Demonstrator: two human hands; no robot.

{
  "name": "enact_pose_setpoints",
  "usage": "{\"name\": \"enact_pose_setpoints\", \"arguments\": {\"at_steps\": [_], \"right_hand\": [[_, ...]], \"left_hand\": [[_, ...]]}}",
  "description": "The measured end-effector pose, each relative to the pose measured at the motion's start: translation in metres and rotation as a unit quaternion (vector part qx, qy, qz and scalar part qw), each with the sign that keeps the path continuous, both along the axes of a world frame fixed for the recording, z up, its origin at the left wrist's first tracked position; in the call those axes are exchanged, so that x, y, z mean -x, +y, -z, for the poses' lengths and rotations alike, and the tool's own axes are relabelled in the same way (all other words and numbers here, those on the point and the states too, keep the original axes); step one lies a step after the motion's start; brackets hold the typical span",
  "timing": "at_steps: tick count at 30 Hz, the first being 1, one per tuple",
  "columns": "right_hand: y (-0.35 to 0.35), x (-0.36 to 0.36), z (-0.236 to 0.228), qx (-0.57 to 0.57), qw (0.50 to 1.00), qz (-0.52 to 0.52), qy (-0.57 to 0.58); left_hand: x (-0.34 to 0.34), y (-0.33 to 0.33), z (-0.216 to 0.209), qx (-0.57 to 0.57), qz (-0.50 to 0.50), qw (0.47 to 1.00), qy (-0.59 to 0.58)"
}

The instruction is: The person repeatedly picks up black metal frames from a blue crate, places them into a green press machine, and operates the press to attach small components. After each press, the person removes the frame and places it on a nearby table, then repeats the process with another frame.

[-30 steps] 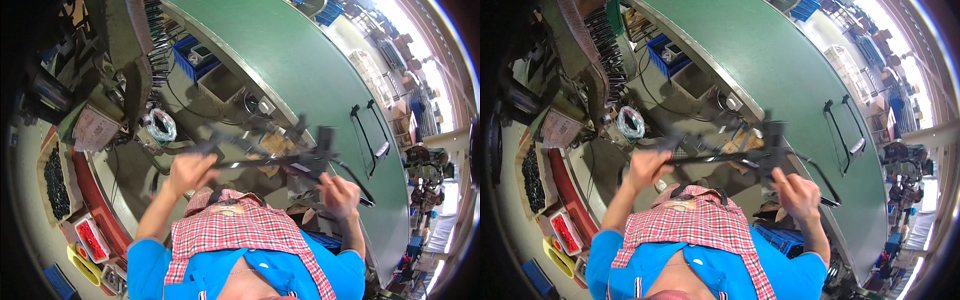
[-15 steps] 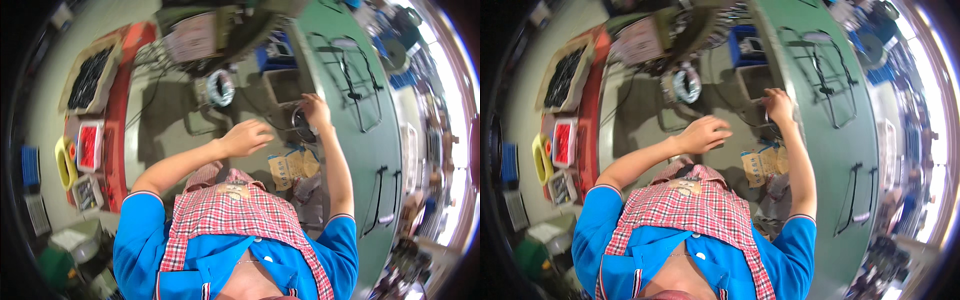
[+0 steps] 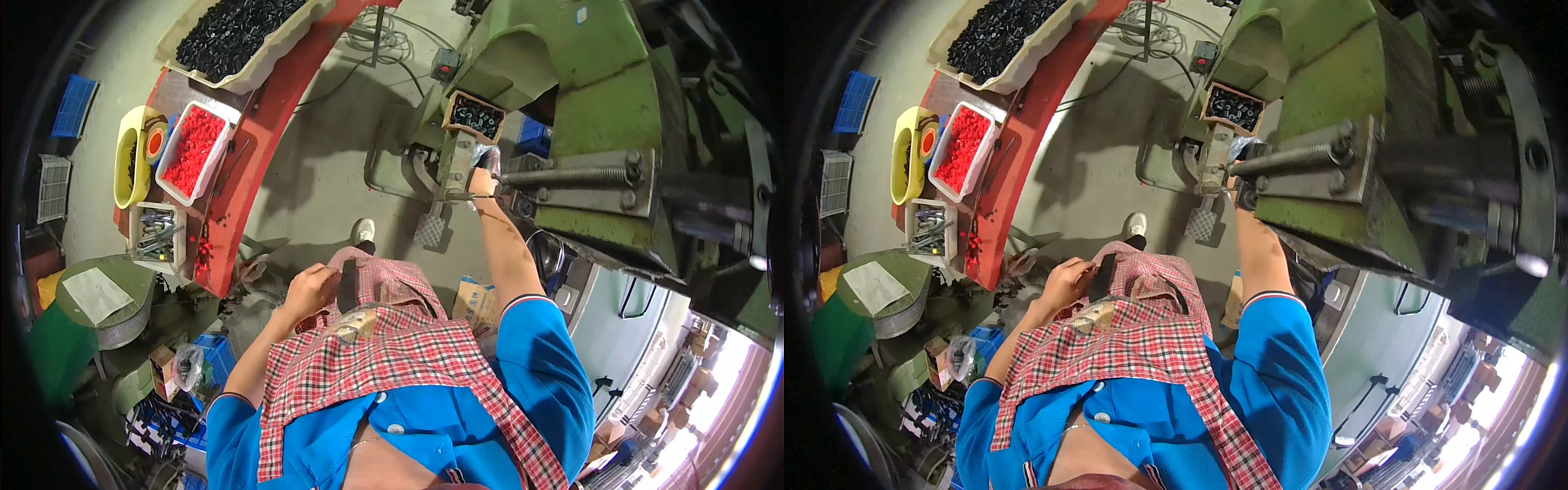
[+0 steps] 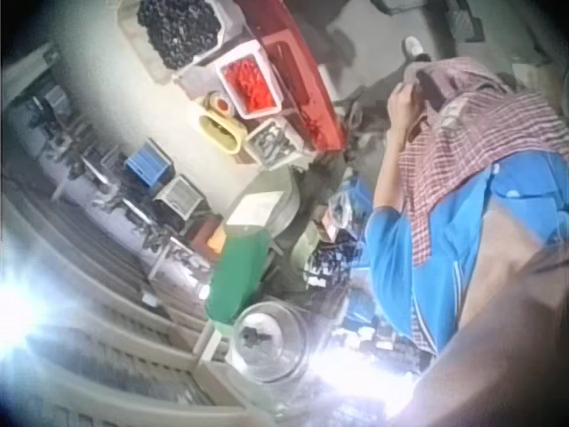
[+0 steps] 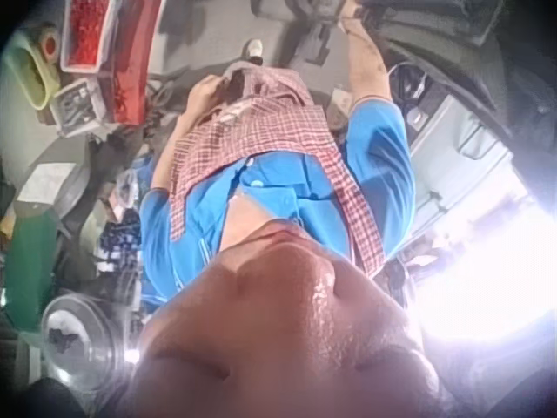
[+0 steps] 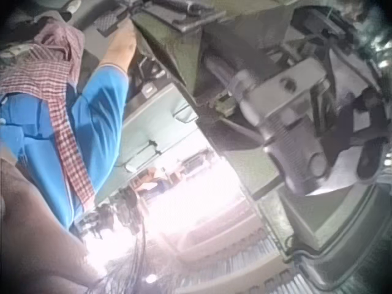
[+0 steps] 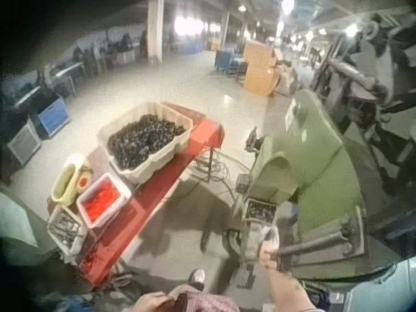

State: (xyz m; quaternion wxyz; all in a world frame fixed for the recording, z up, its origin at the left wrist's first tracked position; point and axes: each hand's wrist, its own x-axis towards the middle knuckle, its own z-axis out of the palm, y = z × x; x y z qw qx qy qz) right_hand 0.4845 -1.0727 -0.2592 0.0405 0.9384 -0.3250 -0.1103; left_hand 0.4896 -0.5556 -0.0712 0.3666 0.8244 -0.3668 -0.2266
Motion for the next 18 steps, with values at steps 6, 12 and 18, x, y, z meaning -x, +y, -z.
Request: {"name": "enact_pose_setpoints", "arguments": {"at_steps": [6, 12, 18], "right_hand": [[0.012, -0.016, -0.024, -0.069, 0.997, -0.021, -0.010], [-0.028, 0.022, 0.002, -0.138, 0.973, -0.094, -0.161], [-0.020, 0.020, -0.037, -0.183, 0.972, -0.072, -0.131]], "left_hand": [[-0.016, -0.014, -0.009, -0.041, -0.008, 0.999, 0.007], [-0.042, -0.045, -0.011, -0.091, 0.049, 0.995, 0.007], [-0.035, -0.075, -0.016, -0.094, 0.108, 0.990, 0.012]]}}
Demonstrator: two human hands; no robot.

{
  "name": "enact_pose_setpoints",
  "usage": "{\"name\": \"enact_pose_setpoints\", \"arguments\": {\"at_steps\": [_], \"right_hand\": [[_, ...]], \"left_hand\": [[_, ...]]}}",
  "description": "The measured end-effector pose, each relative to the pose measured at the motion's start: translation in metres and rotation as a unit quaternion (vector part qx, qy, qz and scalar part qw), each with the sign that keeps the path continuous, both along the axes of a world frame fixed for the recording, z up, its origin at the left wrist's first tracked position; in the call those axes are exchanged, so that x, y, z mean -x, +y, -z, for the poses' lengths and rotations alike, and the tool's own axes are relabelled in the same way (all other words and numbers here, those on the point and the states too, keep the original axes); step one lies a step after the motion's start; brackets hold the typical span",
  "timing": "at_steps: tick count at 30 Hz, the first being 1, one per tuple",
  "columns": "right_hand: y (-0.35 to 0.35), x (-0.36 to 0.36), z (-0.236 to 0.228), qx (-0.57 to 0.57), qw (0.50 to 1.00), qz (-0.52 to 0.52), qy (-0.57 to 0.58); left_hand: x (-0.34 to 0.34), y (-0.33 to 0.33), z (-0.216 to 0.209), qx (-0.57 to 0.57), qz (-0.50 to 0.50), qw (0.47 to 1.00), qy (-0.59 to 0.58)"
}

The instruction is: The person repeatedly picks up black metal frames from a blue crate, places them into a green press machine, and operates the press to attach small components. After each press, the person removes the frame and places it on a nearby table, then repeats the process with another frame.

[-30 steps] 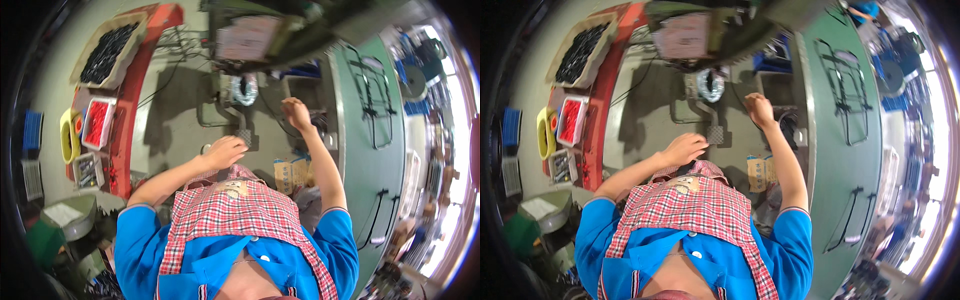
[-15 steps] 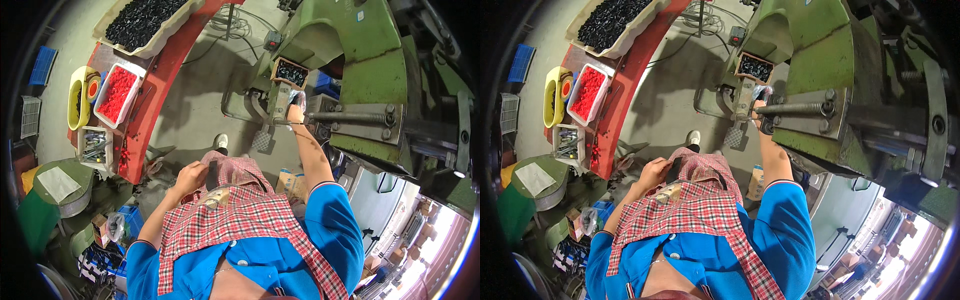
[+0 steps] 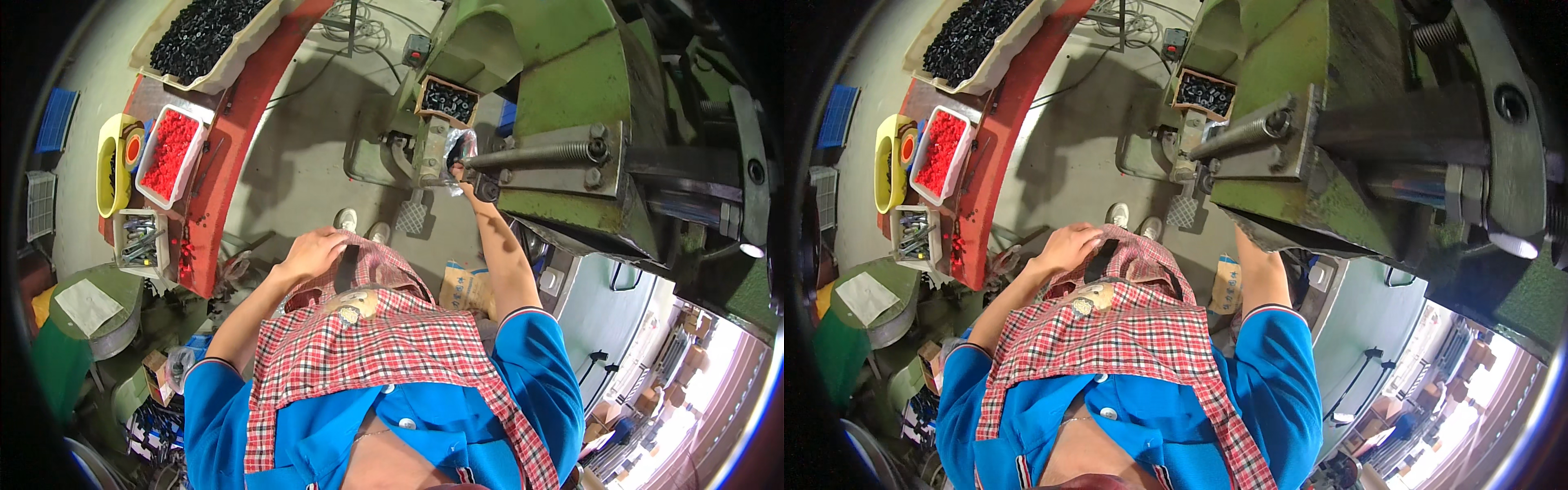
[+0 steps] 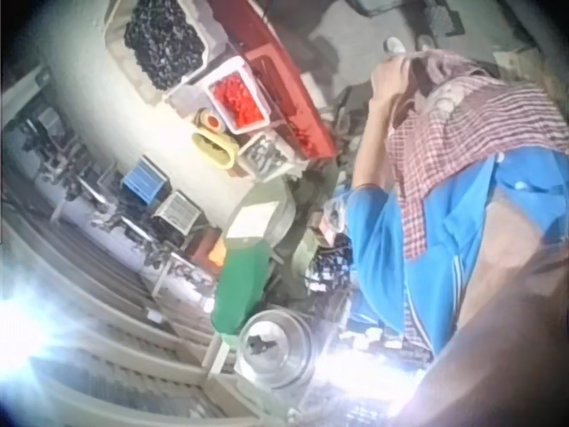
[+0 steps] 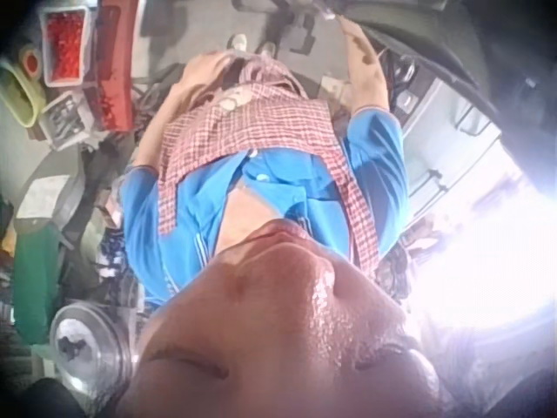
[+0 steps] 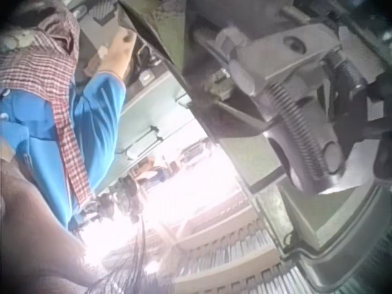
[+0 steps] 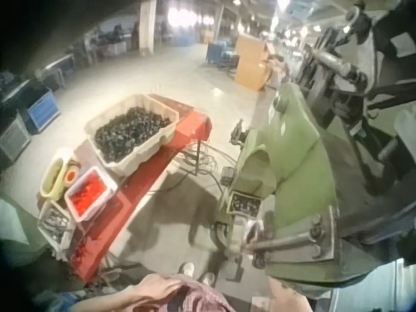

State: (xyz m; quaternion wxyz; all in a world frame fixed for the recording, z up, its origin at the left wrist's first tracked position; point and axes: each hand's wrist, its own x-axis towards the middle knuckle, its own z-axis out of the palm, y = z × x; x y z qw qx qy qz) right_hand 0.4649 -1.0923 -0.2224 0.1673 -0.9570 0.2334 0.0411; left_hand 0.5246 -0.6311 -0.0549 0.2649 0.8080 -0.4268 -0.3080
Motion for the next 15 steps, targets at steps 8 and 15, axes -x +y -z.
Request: {"name": "enact_pose_setpoints", "arguments": {"at_steps": [8, 15], "right_hand": [[0.001, 0.018, -0.054, -0.266, 0.962, 0.047, -0.039], [0.084, 0.054, -0.153, -0.632, 0.765, 0.120, -0.031]], "left_hand": [[0.019, -0.033, -0.003, -0.006, 0.047, 0.999, -0.013], [0.037, -0.058, -0.008, 0.110, -0.068, 0.989, 0.078]]}}
